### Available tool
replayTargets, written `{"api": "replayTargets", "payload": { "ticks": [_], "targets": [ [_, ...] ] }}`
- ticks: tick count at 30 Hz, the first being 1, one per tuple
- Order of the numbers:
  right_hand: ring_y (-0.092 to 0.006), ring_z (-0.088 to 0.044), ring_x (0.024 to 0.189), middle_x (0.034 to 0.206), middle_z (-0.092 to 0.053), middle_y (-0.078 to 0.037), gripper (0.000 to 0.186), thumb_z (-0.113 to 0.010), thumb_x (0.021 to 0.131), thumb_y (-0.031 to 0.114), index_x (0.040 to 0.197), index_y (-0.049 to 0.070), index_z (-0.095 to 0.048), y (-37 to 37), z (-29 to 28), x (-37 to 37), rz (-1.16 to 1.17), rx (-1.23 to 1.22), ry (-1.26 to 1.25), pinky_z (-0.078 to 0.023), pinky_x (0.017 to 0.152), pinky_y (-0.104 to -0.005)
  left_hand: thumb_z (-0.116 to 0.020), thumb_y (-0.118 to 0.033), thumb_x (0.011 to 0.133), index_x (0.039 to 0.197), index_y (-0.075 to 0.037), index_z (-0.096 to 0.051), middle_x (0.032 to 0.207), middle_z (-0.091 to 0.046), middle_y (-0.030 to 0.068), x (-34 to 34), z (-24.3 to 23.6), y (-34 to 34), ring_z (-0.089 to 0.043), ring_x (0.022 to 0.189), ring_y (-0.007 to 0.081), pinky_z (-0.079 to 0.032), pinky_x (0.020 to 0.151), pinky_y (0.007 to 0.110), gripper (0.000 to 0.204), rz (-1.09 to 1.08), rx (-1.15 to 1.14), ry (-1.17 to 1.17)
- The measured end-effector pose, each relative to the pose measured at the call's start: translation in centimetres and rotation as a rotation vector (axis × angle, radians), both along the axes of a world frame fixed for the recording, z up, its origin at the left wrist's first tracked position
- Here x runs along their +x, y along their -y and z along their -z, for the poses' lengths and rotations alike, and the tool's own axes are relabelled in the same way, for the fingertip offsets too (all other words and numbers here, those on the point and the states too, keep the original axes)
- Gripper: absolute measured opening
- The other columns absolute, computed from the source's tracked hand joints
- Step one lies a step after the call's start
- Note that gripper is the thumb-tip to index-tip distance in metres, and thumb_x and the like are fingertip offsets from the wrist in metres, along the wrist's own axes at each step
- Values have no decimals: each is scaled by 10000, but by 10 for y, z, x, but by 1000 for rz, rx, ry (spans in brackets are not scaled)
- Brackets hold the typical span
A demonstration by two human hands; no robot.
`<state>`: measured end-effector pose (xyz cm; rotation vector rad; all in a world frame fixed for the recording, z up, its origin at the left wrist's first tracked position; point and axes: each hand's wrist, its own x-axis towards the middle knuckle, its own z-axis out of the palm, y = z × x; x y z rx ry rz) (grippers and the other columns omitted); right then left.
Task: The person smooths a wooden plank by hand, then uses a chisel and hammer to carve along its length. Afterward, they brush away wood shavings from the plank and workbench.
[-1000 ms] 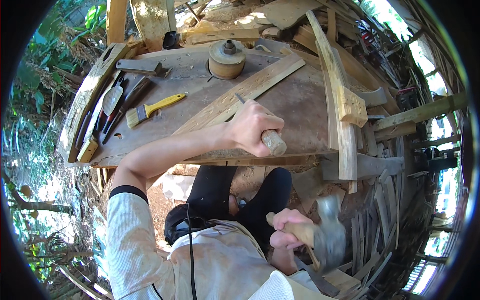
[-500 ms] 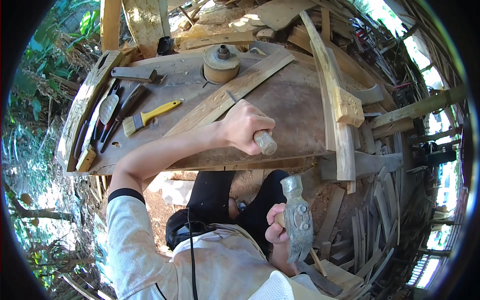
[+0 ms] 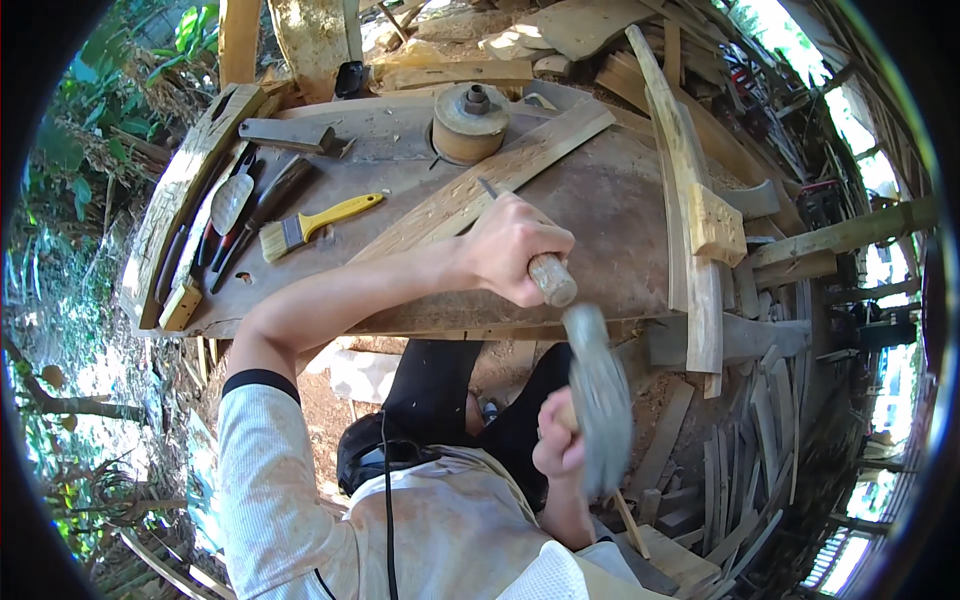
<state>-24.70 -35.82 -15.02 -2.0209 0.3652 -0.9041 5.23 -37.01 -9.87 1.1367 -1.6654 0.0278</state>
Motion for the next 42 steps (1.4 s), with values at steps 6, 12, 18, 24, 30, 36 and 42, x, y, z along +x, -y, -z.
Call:
{"api": "replayTargets", "payload": {
  "ticks": [6, 12, 18, 24, 30, 36, 42],
  "targets": [
    [-125, -468, 500, 678, -507, -48, 373, -542, 1024, 406, 1004, 38, -489, 1, 36, -6, -7, -245, -120, -357, 439, -251, -676, -173, 587, 605, -89, -531, 534, -530, 64, -1, -1, 5, -569, 487, 280, -432, 468, 382, 169, 9, -15, -5],
    [-130, -464, 485, 676, -495, -49, 163, -480, 990, 180, 926, 30, -487, -2, 23, 18, -25, -129, 142, -356, 434, -253, -656, -192, 575, 597, -94, -497, 513, -483, 76, -5, 6, 4, -526, 462, 310, -400, 442, 416, 188, 17, -41, 3],
    [-121, -447, 479, 660, -476, -50, 171, -479, 1009, 173, 1036, 6, -449, 1, 27, 23, -74, -33, 436, -367, 416, -247, -666, -217, 578, 599, -105, -486, 517, -482, 62, -5, 10, 10, -523, 461, 302, -401, 439, 416, 213, 25, -60, 45],
    [-128, -455, 502, 705, -503, -58, 343, -525, 1034, 357, 1063, 23, -450, -1, 39, 5, -22, 19, 51, -374, 433, -251, -680, -205, 571, 610, -115, -527, 536, -520, 46, -4, 13, 7, -556, 480, 279, -435, 462, 386, 182, 40, -16, 123],
    [-134, -464, 517, 699, -497, -61, 314, -513, 1039, 330, 1010, 19, -484, -5, 45, 7, -8, -71, 74, -377, 449, -267, -672, -244, 561, 612, -113, -513, 540, -507, 60, -7, 14, 8, -553, 493, 288, -432, 462, 399, 212, 21, -9, 98],
    [-143, -471, 536, 674, -474, -45, 116, -468, 988, 153, 948, 45, -471, -11, 46, 2, 53, -111, 84, -368, 464, -283, -678, -239, 560, 620, -113, -537, 555, -541, 60, -9, 8, 11, -565, 500, 290, -449, 474, 395, 198, 52, -24, 113],
    [-116, -443, 504, 670, -471, -32, 273, -488, 1018, 294, 903, 48, -460, -10, 46, -16, -19, 94, 41, -352, 453, -257, -719, -156, 557, 575, -89, -497, 530, -503, 71, -6, 7, 12, -513, 454, 285, -403, 445, 383, 232, 58, -24, 117]
  ]
}}
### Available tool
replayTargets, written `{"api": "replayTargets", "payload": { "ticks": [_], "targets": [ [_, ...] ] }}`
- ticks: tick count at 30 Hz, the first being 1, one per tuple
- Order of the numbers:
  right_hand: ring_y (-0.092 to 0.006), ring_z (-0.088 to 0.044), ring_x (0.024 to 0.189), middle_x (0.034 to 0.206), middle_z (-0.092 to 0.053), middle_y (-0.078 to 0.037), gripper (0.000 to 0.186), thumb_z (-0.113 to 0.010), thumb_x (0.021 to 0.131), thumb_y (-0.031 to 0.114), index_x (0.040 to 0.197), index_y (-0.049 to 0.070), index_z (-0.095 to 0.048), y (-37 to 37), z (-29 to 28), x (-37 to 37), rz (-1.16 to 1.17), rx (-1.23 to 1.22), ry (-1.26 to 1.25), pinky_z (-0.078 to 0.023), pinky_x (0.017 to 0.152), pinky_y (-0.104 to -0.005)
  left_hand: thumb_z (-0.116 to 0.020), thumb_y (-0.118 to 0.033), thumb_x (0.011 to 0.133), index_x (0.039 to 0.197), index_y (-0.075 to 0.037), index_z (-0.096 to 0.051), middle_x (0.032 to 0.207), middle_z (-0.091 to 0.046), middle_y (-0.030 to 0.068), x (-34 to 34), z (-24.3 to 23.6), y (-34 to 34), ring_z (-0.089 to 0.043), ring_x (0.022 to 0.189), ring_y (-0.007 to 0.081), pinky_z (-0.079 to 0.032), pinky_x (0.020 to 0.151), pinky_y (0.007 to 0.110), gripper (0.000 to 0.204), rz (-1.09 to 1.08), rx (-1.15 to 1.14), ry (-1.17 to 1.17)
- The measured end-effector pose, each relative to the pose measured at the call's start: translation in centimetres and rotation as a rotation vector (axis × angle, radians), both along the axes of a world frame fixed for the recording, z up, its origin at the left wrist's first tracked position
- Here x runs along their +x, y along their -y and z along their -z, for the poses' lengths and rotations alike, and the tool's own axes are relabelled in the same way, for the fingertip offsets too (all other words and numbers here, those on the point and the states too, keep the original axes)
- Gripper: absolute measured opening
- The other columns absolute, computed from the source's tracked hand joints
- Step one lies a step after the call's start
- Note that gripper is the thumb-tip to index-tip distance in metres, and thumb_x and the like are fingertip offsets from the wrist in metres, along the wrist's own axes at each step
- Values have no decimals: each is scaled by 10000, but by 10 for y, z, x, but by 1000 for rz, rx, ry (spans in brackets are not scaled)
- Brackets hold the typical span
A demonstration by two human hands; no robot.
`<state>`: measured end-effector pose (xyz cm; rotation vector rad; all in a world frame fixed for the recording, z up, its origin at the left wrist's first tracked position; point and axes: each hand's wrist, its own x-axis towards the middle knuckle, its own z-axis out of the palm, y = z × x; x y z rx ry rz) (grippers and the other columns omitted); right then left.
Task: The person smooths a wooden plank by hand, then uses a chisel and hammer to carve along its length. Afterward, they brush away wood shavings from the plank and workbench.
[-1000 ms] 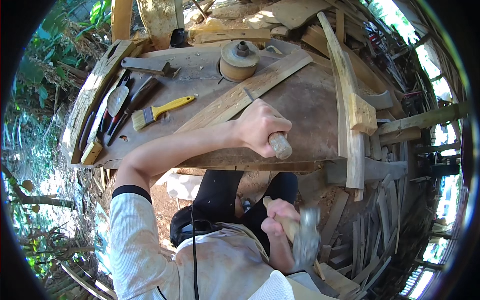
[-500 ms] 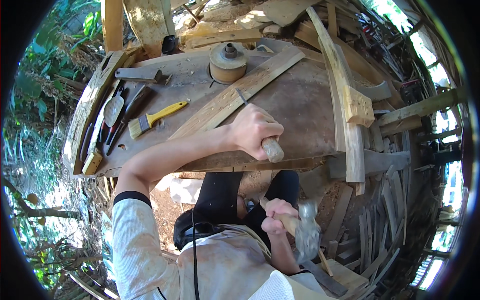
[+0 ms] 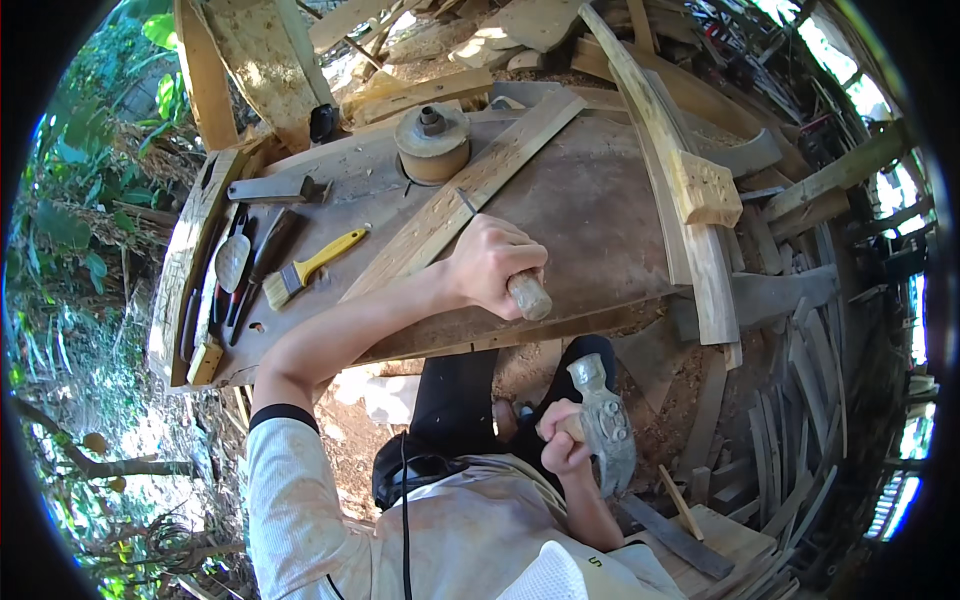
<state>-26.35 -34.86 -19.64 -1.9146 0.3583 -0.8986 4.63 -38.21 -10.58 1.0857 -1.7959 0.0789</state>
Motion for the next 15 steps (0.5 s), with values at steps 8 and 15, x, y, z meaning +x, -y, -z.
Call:
{"api": "replayTargets", "payload": {
  "ticks": [8, 15],
  "targets": [
    [-50, -424, 490, 644, -464, 6, 331, -501, 1055, 338, 987, 13, -507, -17, -13, -17, 56, 509, -59, -325, 426, -212, -669, -127, 656, 593, -83, -531, 539, -552, 41, 31, -27, 1, -536, 466, 168, -422, 460, 324, 159, -201, 2, -171],
    [-33, -404, 464, 627, -466, 28, 349, -505, 1067, 365, 1029, 18, -519, -21, -11, -29, 77, 756, -1, -321, 405, -212, -645, 15, 722, 684, -54, -421, 608, -424, 4, 62, -53, -5, -340, 536, 92, -252, 488, 294, 238, 135, 17, -1020]
  ]
}}
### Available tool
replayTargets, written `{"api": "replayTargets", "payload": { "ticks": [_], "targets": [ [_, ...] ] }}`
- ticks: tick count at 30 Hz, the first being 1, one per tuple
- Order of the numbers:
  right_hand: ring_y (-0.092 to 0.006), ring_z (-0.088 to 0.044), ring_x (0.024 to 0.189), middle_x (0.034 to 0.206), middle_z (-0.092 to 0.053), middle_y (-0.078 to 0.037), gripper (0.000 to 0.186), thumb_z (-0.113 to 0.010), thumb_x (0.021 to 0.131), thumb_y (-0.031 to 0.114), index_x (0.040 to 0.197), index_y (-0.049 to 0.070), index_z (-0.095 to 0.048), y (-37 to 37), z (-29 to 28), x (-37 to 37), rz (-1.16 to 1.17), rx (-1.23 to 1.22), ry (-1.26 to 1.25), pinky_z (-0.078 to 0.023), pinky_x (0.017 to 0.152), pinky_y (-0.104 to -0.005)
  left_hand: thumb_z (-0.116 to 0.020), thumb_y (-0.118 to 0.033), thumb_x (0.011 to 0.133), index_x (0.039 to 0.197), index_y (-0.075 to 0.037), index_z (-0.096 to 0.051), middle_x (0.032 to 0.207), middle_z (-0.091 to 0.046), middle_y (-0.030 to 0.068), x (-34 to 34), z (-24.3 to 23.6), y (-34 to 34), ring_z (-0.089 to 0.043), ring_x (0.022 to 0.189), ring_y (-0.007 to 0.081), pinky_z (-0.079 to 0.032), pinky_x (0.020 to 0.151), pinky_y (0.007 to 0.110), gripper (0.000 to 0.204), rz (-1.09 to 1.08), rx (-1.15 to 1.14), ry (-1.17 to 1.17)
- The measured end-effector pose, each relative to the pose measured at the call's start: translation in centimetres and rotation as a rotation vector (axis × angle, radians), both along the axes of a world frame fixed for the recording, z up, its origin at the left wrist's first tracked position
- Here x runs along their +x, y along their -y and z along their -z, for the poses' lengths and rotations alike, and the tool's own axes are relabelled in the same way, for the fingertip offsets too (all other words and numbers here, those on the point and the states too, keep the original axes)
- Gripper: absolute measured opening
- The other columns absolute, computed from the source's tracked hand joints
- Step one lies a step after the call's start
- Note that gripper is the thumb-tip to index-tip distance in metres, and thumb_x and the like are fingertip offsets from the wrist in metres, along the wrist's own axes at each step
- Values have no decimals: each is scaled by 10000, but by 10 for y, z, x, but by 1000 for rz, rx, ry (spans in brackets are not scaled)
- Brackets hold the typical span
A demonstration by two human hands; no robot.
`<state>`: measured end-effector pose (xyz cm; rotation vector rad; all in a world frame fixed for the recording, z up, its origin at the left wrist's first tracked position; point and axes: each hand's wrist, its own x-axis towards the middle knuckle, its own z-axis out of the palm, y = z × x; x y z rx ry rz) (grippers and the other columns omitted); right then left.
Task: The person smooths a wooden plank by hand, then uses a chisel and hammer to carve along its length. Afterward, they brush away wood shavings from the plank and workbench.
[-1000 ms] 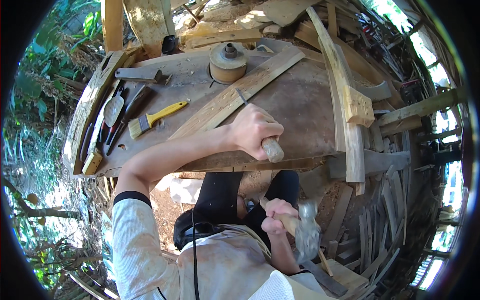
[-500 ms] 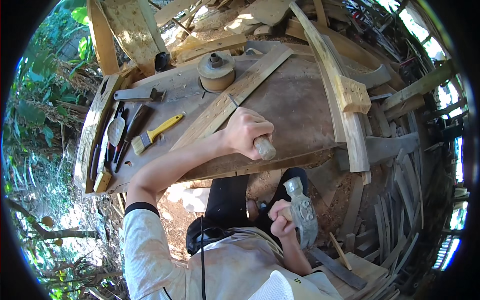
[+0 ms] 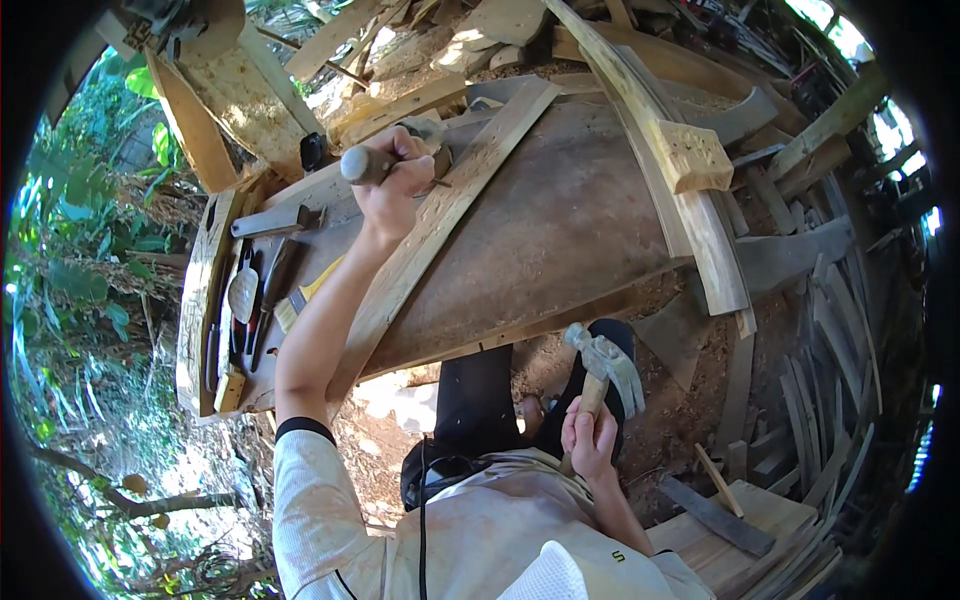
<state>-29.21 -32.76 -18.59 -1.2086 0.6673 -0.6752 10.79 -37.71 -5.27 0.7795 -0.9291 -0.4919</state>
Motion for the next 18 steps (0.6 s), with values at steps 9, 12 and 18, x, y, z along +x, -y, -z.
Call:
{"api": "replayTargets", "payload": {
  "ticks": [9, 12, 18],
  "targets": [
    [-38, -408, 461, 633, -440, 19, 371, -491, 1070, 401, 1058, 30, -511, -1, 0, -9, -20, 15, 5, -350, 388, -216, -659, -6, 650, 614, -14, -446, 571, -484, 47, -15, 20, 6, -466, 534, 145, -362, 521, 281, 217, -189, 81, 403],
    [-36, -407, 463, 638, -444, 20, 379, -493, 1069, 404, 1057, 26, -514, -1, -3, -8, -25, 20, -1, -347, 389, -213, -681, -45, 640, 590, -37, -473, 531, -486, 53, -19, 19, 3, -472, 459, 172, -360, 479, 288, 214, -181, 133, 568],
    [-34, -405, 465, 641, -448, 19, 391, -495, 1068, 403, 1043, 14, -513, 1, -10, -5, -32, 36, 9, -344, 392, -210, -678, -86, 653, 570, -53, -484, 494, -469, 59, -32, 11, 2, -492, 427, 218, -376, 448, 322, 214, -73, 121, 773]
  ]
}}
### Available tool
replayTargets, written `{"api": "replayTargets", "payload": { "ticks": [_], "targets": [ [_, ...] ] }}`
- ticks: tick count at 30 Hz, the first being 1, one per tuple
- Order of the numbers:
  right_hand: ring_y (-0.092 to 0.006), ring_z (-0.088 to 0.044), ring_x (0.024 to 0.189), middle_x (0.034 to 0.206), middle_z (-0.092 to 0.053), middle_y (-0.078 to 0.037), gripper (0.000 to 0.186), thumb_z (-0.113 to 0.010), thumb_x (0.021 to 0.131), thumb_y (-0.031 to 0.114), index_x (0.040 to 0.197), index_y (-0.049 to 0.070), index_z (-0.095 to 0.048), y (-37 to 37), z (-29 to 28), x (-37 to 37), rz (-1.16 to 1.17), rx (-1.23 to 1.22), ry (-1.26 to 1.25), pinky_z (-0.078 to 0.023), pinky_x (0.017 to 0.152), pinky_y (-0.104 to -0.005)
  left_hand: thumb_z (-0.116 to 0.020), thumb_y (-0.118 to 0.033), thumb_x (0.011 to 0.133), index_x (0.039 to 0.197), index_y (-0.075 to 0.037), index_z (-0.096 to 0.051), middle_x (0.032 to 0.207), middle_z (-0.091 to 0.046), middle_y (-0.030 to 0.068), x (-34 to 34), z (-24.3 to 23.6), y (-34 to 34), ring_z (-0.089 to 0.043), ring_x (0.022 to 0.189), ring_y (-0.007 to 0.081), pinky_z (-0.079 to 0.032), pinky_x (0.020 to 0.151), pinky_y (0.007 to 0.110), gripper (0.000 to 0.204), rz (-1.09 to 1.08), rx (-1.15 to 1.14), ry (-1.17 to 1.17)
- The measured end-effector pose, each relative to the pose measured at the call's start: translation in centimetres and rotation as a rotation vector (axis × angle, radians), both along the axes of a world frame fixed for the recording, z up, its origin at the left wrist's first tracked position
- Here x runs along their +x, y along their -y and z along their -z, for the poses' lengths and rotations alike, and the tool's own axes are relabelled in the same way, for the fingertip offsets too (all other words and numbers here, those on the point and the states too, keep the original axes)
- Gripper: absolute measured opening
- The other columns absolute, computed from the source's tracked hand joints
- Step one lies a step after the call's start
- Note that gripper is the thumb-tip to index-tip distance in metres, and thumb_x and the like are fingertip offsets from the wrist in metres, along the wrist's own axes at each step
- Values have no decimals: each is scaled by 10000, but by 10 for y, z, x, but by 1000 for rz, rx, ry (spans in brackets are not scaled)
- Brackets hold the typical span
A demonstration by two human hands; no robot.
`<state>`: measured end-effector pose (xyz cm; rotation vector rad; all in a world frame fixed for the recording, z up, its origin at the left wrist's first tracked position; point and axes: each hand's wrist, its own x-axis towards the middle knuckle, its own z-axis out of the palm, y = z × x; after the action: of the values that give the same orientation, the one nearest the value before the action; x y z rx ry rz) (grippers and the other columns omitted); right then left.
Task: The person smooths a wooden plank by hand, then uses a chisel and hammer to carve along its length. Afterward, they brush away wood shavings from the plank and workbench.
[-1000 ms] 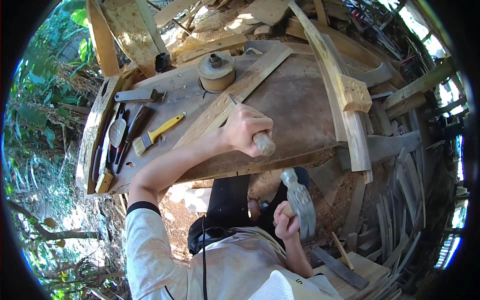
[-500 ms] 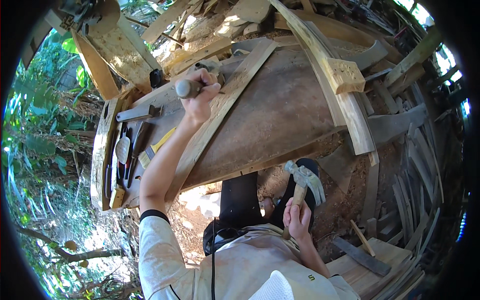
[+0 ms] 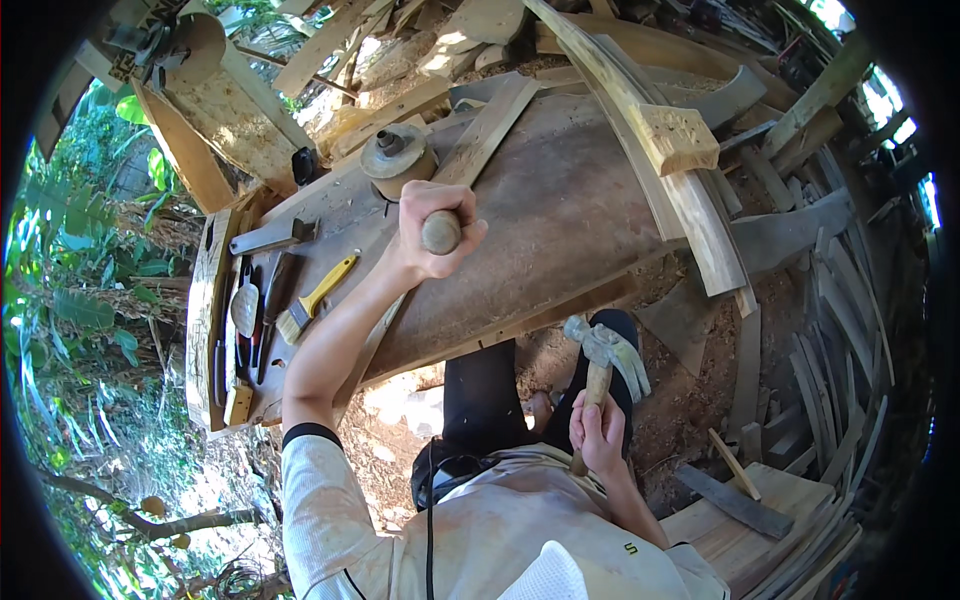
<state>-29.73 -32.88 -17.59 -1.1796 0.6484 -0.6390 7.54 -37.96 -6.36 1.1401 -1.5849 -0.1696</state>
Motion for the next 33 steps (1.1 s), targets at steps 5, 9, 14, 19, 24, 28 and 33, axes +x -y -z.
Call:
{"api": "replayTargets", "payload": {
  "ticks": [5, 9, 14, 19, 24, 28, 33],
  "targets": [
    [-42, -410, 470, 643, -457, 11, 419, -505, 1056, 432, 1026, 14, -511, 5, -9, 8, 2, -85, 20, -346, 400, -211, -639, -97, 652, 574, -63, -481, 503, -457, 68, -11, 5, 6, -475, 431, 237, -373, 438, 356, 180, 186, 71, 156],
    [-57, -417, 481, 648, -467, -5, 450, -508, 1046, 462, 1024, 12, -511, 12, -19, 12, 4, -222, 55, -354, 416, -213, -621, -140, 595, 585, -75, -485, 500, -478, 88, -29, 20, 13, -521, 454, 295, -403, 441, 397, 151, 264, 81, 292],
    [-67, -423, 488, 650, -477, -19, 460, -525, 1038, 460, 1031, 0, -512, 12, -28, 17, 4, -308, 40, -358, 427, -213, -670, -223, 556, 601, -96, -440, 539, -510, 91, -43, 37, 7, -567, 529, 342, -431, 483, 468, 266, 267, 115, 479],
    [-65, -427, 487, 651, -488, -21, 471, -539, 1031, 467, 1036, -4, -516, 10, -17, 19, 61, -410, 72, -356, 424, -214, -706, -223, 547, 617, -101, -439, 528, -478, 57, -45, 45, 9, -552, 502, 296, -411, 463, 437, 301, 280, 32, 537],
    [-63, -423, 485, 658, -487, -17, 478, -542, 1030, 472, 1041, -5, -517, 11, -18, 17, 12, -383, 47, -356, 424, -211, -712, -244, 541, 619, -104, -436, 556, -491, 58, -43, 53, 9, -559, 522, 295, -415, 473, 434, 319, 290, -1, 559],
    [-60, -417, 487, 664, -481, -13, 469, -533, 1037, 463, 1060, -6, -515, 11, -21, 15, 2, -351, 32, -356, 426, -208, -705, -241, 551, 621, -103, -464, 559, -486, 53, -42, 52, 10, -560, 524, 288, -426, 480, 421, 287, 299, -35, 530],
    [-61, -414, 498, 692, -482, -15, 454, -524, 1044, 447, 1090, -5, -506, 10, -20, 11, 3, -331, 9, -352, 432, -205, -703, -212, 580, 633, -95, -500, 555, -485, 52, -42, 48, 10, -561, 522, 285, -437, 486, 409, 239, 307, -37, 503]
  ]
}}
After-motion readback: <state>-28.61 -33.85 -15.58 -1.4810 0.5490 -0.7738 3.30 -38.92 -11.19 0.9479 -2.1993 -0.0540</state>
